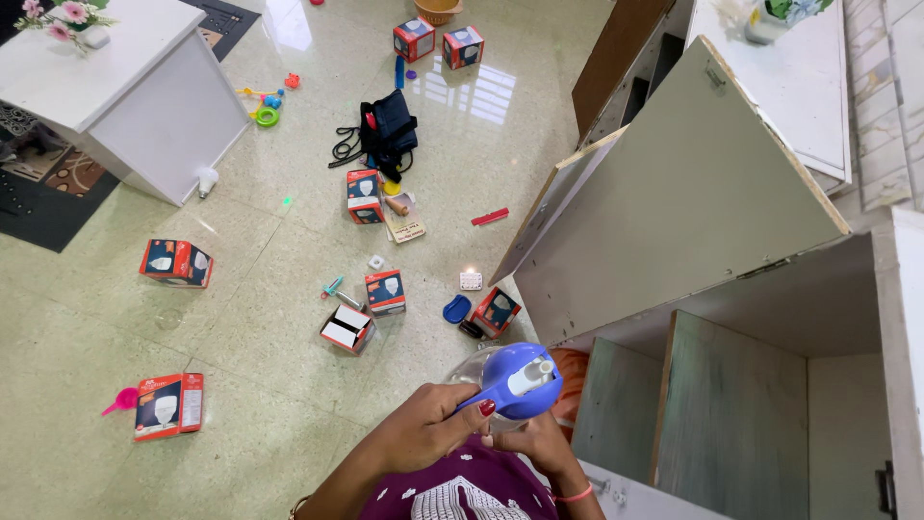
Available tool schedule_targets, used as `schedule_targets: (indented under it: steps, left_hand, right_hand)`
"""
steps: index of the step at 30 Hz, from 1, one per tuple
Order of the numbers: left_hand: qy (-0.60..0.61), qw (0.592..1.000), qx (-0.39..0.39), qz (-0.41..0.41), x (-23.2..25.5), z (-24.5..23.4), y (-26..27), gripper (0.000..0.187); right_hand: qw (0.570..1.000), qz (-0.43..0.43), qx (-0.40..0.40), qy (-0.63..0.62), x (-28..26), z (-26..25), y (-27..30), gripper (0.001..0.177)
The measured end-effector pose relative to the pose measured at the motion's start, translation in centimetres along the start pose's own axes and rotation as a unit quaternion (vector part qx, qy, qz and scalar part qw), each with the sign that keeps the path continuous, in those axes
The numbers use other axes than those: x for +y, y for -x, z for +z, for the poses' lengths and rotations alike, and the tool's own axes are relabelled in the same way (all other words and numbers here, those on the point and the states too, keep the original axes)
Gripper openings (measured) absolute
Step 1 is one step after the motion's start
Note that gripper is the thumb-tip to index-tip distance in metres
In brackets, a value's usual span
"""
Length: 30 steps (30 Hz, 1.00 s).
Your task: The person holds a blue and white water bottle, walks through several rooms past a television and open cabinets, steps onto a balcony, and pours water from the bottle onto a potted plant.
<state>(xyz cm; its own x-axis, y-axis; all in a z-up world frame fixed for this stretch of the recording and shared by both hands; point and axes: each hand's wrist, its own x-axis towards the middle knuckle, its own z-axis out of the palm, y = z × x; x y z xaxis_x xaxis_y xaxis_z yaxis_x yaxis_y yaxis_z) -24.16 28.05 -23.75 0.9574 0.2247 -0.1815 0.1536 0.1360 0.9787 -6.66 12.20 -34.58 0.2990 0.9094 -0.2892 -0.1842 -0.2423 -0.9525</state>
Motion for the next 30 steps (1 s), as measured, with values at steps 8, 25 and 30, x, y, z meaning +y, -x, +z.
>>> schedule_targets:
  steps: [8,25,30]
  left_hand:
    - [0.021,1.000,0.016,-0.017,-0.2,0.0,-5.7,0.041]
    - [-0.083,0.995,0.041,0.047,1.9,-10.5,-16.5,0.051]
    - [-0.089,0.994,0.038,0.051,3.5,-16.9,-20.7,0.048]
  right_hand:
    - [0.994,0.049,-0.019,-0.095,-0.3,-5.1,-3.6,0.043]
    - [0.990,0.075,0.030,-0.115,-2.9,-7.6,-16.4,0.062]
    - [0.988,0.105,0.083,-0.075,-6.4,-7.0,-23.1,0.086]
